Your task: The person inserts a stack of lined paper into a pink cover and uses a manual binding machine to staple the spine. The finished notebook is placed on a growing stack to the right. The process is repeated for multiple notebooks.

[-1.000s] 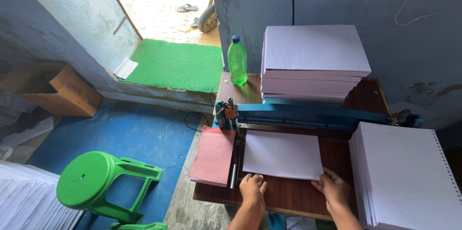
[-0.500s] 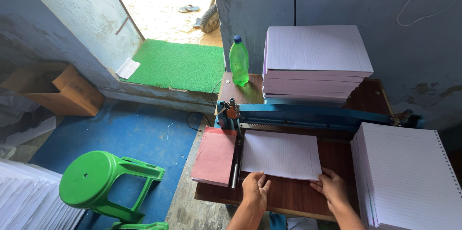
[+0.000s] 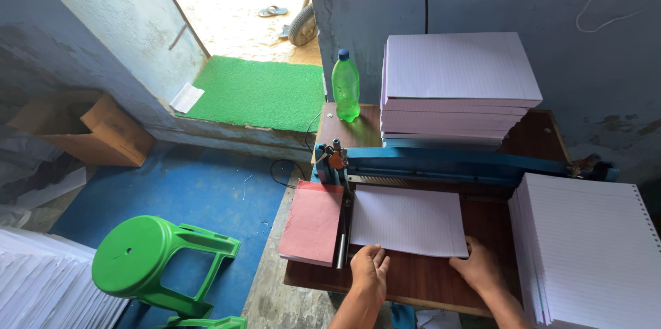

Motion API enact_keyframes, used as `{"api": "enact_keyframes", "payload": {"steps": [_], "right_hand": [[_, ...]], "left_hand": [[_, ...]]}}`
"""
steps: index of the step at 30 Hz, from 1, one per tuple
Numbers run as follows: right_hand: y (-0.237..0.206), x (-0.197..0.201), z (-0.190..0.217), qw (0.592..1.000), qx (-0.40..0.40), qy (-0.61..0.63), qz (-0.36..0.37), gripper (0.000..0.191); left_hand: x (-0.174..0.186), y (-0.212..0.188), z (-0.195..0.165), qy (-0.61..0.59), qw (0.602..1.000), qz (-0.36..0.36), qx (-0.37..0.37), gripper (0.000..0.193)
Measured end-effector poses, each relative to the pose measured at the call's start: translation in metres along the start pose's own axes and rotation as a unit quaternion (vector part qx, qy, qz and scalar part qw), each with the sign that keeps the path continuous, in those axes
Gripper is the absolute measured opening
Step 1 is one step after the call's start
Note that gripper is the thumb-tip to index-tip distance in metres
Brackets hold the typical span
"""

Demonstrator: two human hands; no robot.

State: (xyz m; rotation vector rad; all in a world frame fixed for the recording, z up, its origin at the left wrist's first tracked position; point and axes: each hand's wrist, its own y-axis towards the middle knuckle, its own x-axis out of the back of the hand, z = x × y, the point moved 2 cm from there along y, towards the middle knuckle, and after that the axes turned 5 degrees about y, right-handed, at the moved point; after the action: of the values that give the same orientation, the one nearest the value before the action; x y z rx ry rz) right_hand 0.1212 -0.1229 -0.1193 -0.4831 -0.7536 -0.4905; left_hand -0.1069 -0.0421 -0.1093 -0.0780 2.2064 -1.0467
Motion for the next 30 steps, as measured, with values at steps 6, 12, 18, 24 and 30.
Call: {"api": "enact_keyframes", "payload": {"steps": [6,12,18,24,30], "right_hand": [[-0.005,0.006,0.001,0.996,-0.075,0.034,0.047,0.059],[0.000,0.004,-0.007,0.990,-0.071,0.105,0.063,0.058],[-0.004,0.004,-0.004,0.990,-0.059,0.111,0.057,0.064],[-0.013,0.004,-0.001,0.995,-0.029,0.092,0.030,0.061],[-0.014,0.003,0.000,0.995,0.005,0.099,0.021,0.062]], "left_hand": [[0.003,-0.004,0.002,-0.017,1.000,0.000,0.000,0.045],[0.000,-0.005,-0.002,0.139,0.990,-0.001,0.023,0.036],[0.003,0.000,-0.002,0.064,0.997,-0.013,0.040,0.050],[0.005,-0.002,0.001,0.022,1.000,-0.006,0.022,0.056],[0.006,-0.005,0.004,-0.035,0.999,-0.032,0.003,0.057]]}}
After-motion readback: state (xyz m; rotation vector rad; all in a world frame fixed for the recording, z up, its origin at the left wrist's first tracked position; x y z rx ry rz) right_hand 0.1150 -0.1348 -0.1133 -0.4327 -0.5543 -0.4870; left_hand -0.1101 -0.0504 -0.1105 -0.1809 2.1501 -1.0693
